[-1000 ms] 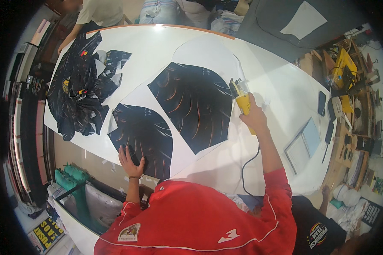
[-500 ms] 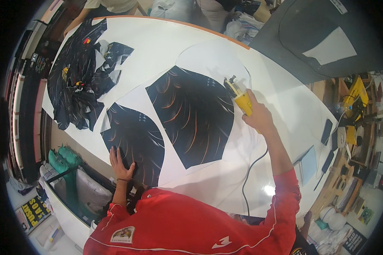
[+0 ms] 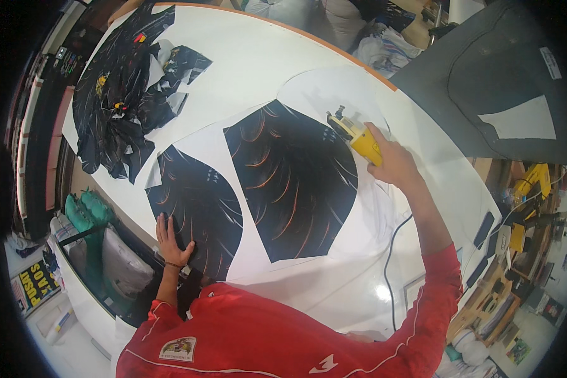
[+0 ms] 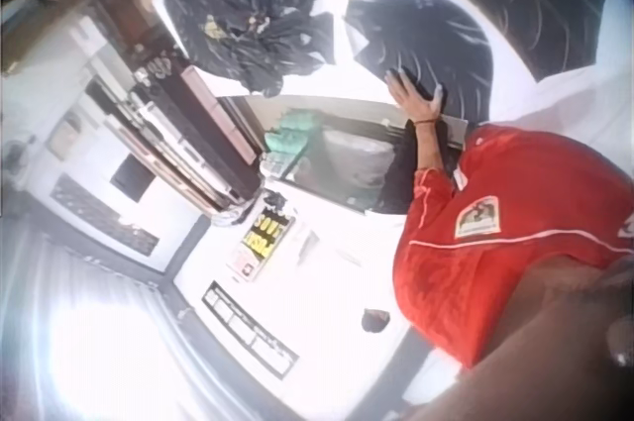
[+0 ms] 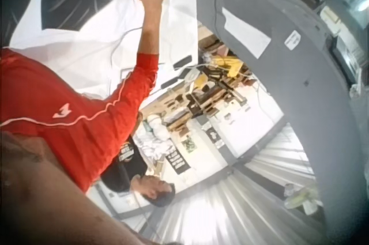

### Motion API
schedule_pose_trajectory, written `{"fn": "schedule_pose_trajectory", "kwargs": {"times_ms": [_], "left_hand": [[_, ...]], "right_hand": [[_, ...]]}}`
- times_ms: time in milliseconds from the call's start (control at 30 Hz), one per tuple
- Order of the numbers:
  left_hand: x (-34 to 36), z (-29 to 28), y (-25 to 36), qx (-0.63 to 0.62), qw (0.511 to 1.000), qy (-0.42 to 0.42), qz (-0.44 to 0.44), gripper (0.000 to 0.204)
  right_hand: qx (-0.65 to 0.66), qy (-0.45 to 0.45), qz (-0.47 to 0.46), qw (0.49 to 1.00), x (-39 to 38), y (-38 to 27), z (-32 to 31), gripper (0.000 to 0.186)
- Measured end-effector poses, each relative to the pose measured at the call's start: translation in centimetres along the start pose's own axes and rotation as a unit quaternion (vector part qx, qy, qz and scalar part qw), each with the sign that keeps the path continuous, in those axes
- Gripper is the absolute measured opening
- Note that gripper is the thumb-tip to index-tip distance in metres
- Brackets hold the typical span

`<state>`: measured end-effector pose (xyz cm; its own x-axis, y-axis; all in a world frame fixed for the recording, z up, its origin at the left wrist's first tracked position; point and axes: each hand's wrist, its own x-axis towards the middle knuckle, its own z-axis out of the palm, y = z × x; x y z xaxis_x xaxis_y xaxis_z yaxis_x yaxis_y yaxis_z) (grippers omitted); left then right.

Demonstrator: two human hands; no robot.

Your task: The person uses a yellow electric fabric cutter to cut patterned black fabric laid on a white table. They guide the cutter along the fabric edges, repositioning pieces as needed, and remove cut sections while continuing the cutting process.

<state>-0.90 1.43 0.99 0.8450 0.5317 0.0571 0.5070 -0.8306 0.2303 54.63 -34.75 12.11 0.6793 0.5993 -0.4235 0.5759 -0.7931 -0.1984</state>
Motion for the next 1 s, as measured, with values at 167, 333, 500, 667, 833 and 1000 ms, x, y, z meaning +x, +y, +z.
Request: {"fn": "schedule_pose_trajectory", "kwargs": {"times_ms": [167,333,500,667,833,1000], "left_hand": [[0.0,0.0,-0.1,-0.008,1.0,0.005,0.001,0.102],[0.2,-0.3,0.0,-0.021,1.0,0.005,-0.009,0.102],[0.2,-0.2,0.0,-0.027,0.999,0.009,-0.014,0.102],[0.0,0.1,-0.4,-0.038,0.999,0.014,-0.018,0.102],[0.0,-0.3,-0.3,-0.028,0.999,-0.006,-0.024,0.102],[0.3,-0.4,-0.5,-0.019,0.999,-0.028,-0.024,0.104]], "right_hand": [[-0.016,-0.03,-0.03,0.999,2.6,-1.9,-1.6,0.105],[-0.016,-0.043,-0.053,0.998,5.1,-4.3,-2.5,0.104],[-0.019,-0.051,-0.07,0.996,7.3,-6.6,-3.1,0.104],[-0.006,-0.05,-0.086,0.995,9.0,-9.0,-3.5,0.103],[-0.014,-0.045,-0.083,0.995,11.2,-12.1,-3.7,0.104],[0.047,0.04,-0.053,0.997,13.0,-11.7,-1.9,0.088]]}}
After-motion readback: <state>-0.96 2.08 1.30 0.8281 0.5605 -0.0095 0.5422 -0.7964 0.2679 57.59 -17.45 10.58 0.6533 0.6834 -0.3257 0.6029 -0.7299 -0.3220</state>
